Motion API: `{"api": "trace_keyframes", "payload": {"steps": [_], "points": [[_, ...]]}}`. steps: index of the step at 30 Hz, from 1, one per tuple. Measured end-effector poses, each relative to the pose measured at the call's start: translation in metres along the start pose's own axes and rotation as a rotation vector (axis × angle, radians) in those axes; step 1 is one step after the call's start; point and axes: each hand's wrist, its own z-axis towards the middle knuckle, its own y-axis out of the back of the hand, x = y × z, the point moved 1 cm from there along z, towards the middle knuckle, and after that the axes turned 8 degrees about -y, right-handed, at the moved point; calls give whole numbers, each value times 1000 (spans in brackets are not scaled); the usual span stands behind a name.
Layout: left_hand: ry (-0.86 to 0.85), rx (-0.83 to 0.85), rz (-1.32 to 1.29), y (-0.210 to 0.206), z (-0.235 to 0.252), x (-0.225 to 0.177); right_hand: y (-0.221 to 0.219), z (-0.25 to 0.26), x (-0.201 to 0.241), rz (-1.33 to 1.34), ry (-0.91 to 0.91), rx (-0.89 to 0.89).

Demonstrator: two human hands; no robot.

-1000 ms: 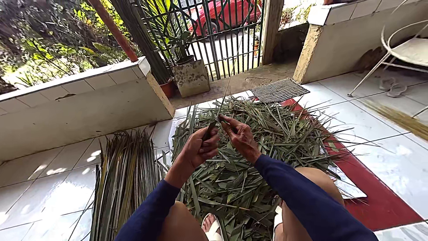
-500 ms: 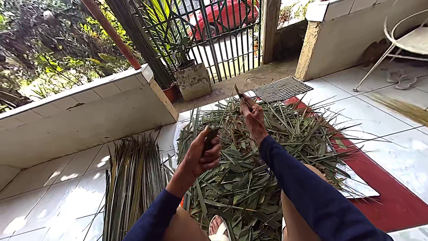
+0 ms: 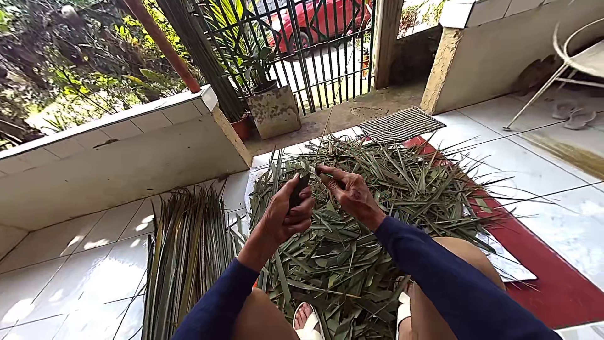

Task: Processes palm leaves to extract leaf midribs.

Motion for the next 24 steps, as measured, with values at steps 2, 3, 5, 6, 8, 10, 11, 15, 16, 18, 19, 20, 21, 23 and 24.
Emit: {"api": "trace_keyframes", "payload": {"steps": [2, 3, 5, 6, 8, 10, 11, 15, 16, 18, 19, 20, 21, 23, 24], "points": [[4, -5, -11, -1, 0, 0, -2, 2, 0, -23, 10, -31], [9, -2, -13, -1, -1, 0, -3, 4, 0, -31, 9, -47], [22, 6, -5, 0, -3, -1, -3, 8, -1, -23, -1, -92], [29, 13, -2, 0, -5, 0, -2, 10, 0, -7, -15, -103], [51, 22, -3, 0, -9, 0, 2, 15, 0, 19, -43, -107], [69, 25, 8, 3, -14, 0, 3, 23, -3, 48, -58, -114], [81, 24, 18, 5, -16, 0, 3, 31, -7, 61, -73, -123], [117, -2, 56, 11, -26, 0, 9, 58, -23, 180, -115, -273], [109, -12, 62, 12, -26, 1, 13, 61, -26, 219, -123, -303], [78, -35, 92, 17, -25, 1, 16, 62, -30, 261, -144, -339], [62, -52, 120, 19, -23, 1, 14, 59, -31, 270, -163, -342], [46, -78, 155, 20, -22, 1, 11, 53, -30, 268, -189, -321], [26, -109, 186, 21, -19, 2, 6, 46, -28, 253, -221, -285], [-31, -173, 229, 20, -11, 5, -3, 30, -19, 199, -269, -174], [-65, -212, 262, 19, -6, 6, -7, 23, -15, 175, -277, -131]]}}
